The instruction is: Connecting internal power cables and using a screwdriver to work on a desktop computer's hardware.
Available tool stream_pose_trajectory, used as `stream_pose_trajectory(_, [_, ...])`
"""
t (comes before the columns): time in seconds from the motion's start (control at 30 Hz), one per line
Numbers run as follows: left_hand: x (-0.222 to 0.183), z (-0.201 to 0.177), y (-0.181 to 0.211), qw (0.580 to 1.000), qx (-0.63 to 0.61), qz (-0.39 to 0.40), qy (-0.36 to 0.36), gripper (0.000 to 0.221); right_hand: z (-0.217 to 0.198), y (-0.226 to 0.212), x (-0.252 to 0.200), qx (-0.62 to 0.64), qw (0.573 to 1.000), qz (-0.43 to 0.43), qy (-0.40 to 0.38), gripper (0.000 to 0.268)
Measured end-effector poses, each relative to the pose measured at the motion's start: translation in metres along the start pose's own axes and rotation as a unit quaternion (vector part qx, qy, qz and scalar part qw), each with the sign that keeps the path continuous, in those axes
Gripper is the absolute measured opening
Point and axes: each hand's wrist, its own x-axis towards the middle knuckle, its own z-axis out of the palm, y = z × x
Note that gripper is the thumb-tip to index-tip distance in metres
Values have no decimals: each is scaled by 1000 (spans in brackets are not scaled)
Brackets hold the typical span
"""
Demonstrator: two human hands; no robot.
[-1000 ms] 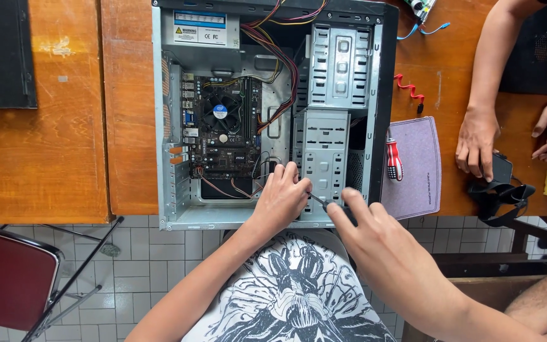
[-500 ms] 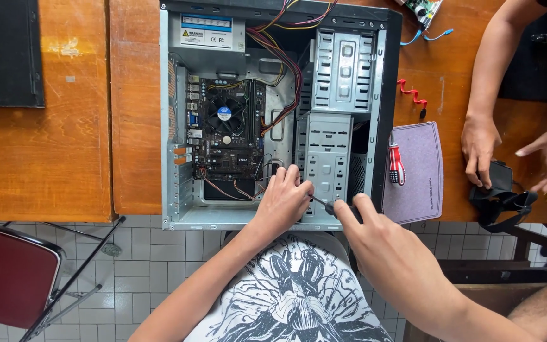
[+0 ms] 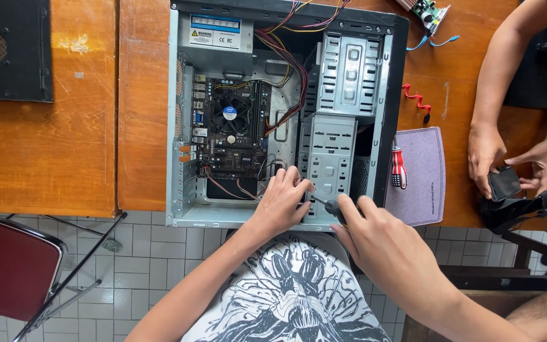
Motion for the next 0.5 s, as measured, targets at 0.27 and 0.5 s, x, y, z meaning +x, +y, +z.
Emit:
stream_pose_trajectory(0.27, [0,-4,3,1000,15,-4,-8,25,-5,0,-1,-55,996,-57,28,42])
stream_pose_trajectory(0.5, [-2,-3,1,1000,19,10,3,24,13,8,-1,-70,995,-67,-21,50])
